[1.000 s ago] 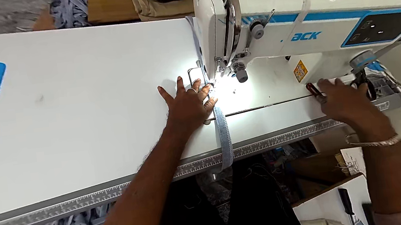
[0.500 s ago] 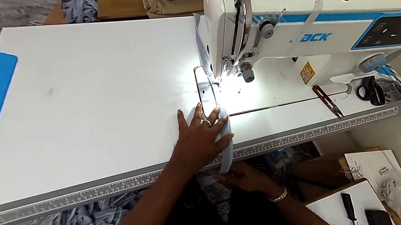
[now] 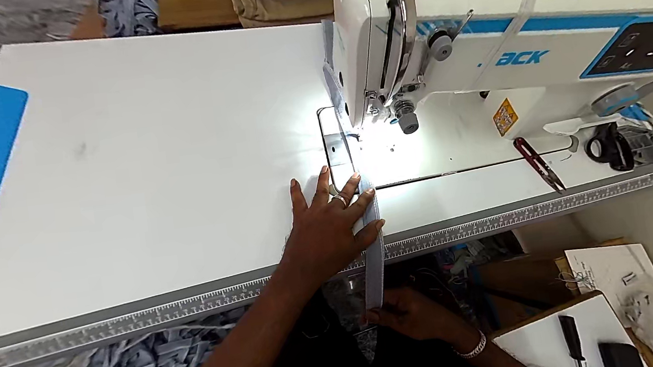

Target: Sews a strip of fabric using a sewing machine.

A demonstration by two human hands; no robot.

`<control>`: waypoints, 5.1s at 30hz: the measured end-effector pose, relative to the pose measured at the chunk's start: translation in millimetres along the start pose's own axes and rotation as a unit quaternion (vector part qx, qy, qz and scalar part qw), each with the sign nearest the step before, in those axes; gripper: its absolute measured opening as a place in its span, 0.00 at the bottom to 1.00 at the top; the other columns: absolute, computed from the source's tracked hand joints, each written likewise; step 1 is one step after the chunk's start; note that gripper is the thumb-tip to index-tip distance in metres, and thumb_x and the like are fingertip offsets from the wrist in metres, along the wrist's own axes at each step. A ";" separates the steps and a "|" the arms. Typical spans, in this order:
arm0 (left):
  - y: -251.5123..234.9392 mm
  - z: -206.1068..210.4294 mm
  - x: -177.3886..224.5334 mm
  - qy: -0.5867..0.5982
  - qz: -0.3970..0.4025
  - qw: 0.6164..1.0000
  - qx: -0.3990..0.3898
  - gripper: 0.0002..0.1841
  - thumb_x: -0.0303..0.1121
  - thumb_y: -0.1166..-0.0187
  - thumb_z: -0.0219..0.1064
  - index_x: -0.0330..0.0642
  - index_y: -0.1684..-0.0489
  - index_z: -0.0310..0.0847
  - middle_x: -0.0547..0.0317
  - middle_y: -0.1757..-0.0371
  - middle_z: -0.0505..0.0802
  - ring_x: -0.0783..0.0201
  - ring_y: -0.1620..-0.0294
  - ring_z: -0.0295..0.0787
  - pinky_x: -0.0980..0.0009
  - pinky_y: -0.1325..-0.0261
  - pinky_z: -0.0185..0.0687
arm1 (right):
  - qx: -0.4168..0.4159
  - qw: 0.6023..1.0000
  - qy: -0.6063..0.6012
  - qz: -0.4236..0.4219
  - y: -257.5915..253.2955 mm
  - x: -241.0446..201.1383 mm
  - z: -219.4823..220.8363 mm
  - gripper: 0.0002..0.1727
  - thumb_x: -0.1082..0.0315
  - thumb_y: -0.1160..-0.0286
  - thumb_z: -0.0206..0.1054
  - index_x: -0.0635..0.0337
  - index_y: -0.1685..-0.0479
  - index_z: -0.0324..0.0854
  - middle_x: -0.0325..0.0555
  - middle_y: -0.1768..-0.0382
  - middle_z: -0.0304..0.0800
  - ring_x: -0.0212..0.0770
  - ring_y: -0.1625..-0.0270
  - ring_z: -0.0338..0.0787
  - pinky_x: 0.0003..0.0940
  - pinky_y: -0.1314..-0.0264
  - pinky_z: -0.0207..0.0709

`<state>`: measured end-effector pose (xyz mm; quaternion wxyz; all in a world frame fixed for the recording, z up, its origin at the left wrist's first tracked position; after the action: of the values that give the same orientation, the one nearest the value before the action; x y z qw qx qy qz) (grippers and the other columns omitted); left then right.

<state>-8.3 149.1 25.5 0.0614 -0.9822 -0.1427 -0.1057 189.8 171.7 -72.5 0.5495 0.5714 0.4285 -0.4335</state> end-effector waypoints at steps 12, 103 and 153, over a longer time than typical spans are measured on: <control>0.8 0.6 -0.8 -0.002 0.006 1.000 0.006 0.36 0.73 0.18 0.40 0.73 0.16 0.74 0.68 0.10 0.73 0.36 0.05 0.48 0.16 0.18 0.31 | 0.005 1.000 0.012 0.010 1.3 -0.7 2.4 0.20 0.54 0.11 0.61 0.63 0.44 0.87 0.42 0.56 0.94 0.29 0.54 0.91 0.29 0.44 0.85; -3.5 1.4 -0.6 -0.012 0.003 1.000 -0.015 0.39 0.77 0.21 0.38 0.76 0.14 0.70 0.70 0.07 0.67 0.38 0.04 0.42 0.18 0.16 0.28 | 0.046 0.998 -0.020 -0.028 4.9 -0.5 -6.7 0.19 0.57 0.08 0.56 0.62 0.54 0.88 0.37 0.58 0.93 0.25 0.56 0.88 0.26 0.49 0.82; -18.3 -4.4 -7.6 0.009 -0.015 1.000 0.001 0.36 0.69 0.15 0.40 0.65 0.16 0.75 0.67 0.12 0.75 0.38 0.05 0.51 0.14 0.19 0.28 | 0.054 0.976 0.181 0.109 31.0 -49.1 -65.7 0.29 0.48 0.22 0.72 0.51 0.26 0.81 0.42 0.41 0.92 0.36 0.43 0.92 0.42 0.37 0.87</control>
<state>-21.6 163.9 29.7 0.0619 -0.9789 -0.1570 -0.1153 208.8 235.9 -15.8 0.4751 0.7126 0.4320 -0.2824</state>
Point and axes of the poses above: each hand's wrist, its own y-axis away from the middle knuckle, its own z-axis out of the palm, x = y × z, the point moved 4 cm from there along -y, towards the middle knuckle
